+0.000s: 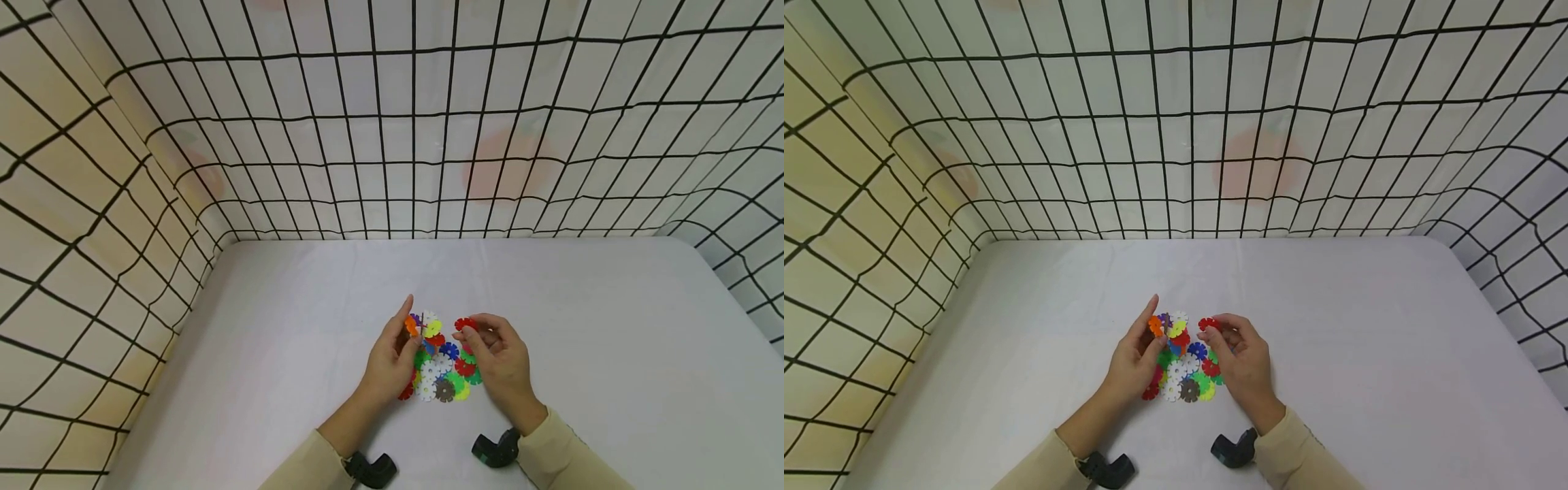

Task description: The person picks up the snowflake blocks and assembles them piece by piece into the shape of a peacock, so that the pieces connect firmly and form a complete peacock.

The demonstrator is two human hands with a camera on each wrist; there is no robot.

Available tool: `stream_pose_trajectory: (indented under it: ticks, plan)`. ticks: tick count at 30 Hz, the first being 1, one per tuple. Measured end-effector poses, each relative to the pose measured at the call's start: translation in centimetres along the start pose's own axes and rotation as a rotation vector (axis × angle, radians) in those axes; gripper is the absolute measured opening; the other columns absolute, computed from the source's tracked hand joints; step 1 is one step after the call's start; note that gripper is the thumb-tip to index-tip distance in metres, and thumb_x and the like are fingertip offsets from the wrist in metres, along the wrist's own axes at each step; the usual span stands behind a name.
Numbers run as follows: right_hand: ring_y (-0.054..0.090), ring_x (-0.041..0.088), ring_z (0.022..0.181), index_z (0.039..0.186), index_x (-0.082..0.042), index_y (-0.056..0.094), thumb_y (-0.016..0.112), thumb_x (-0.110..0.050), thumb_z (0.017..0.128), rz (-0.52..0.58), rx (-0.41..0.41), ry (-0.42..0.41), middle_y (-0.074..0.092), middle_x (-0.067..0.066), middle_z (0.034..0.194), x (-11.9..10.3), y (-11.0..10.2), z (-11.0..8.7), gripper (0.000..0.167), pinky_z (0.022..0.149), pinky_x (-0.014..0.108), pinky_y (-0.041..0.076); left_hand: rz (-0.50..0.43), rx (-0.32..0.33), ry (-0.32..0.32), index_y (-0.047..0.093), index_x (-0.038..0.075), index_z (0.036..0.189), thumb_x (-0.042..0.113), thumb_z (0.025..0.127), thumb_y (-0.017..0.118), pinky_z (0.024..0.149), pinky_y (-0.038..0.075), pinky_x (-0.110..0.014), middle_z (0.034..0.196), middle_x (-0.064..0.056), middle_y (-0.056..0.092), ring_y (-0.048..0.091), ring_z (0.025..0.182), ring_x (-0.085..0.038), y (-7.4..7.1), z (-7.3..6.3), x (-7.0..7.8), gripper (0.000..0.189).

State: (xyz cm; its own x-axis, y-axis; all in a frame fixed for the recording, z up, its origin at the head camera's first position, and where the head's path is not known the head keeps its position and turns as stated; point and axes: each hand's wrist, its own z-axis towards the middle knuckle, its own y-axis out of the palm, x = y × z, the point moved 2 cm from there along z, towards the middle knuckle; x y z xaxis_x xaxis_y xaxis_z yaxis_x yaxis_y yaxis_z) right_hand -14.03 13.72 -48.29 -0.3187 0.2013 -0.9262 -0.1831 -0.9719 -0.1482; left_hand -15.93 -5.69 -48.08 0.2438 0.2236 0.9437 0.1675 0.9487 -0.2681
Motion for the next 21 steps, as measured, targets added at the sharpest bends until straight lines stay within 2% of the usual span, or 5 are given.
stream_pose_trajectory:
  ticks: [6,13,21]
  plan:
    - [0.072,0.003,0.089,0.119,-0.005,0.066,0.070,-0.008,0.096,-0.040,-0.014,0.029,0.072,0.012,0.109,0.13,-0.01,-0.03,0.024,0.080,0.017,0.059,0.018,-0.032,0.074,0.034,0.029,0.160,0.001,0.101,0.057,0.075,0.047,-0.017,0.102,-0.009,0.057,0.048,0.086,-0.013,0.12,0.06,-0.06,0.069]
    - [0.069,0.003,0.085,0.114,-0.006,0.070,0.073,-0.006,0.093,-0.057,-0.035,0.009,0.075,0.013,0.105,0.27,-0.06,0.05,0.021,0.076,0.017,0.059,0.019,-0.058,0.097,0.035,0.029,0.160,0.000,0.101,0.057,0.068,0.045,-0.017,0.097,-0.007,0.055,0.045,0.082,-0.012,0.23,0.14,-0.23,0.069]
    - [0.070,0.004,0.084,0.110,-0.006,0.073,0.074,-0.005,0.092,-0.070,-0.059,-0.018,0.077,0.014,0.104,0.44,0.08,0.11,0.018,0.074,0.018,0.060,0.029,-0.076,0.105,0.034,0.030,0.160,-0.001,0.100,0.057,0.067,0.043,-0.018,0.097,-0.006,0.054,0.044,0.081,-0.011,0.18,0.08,-0.13,0.072]
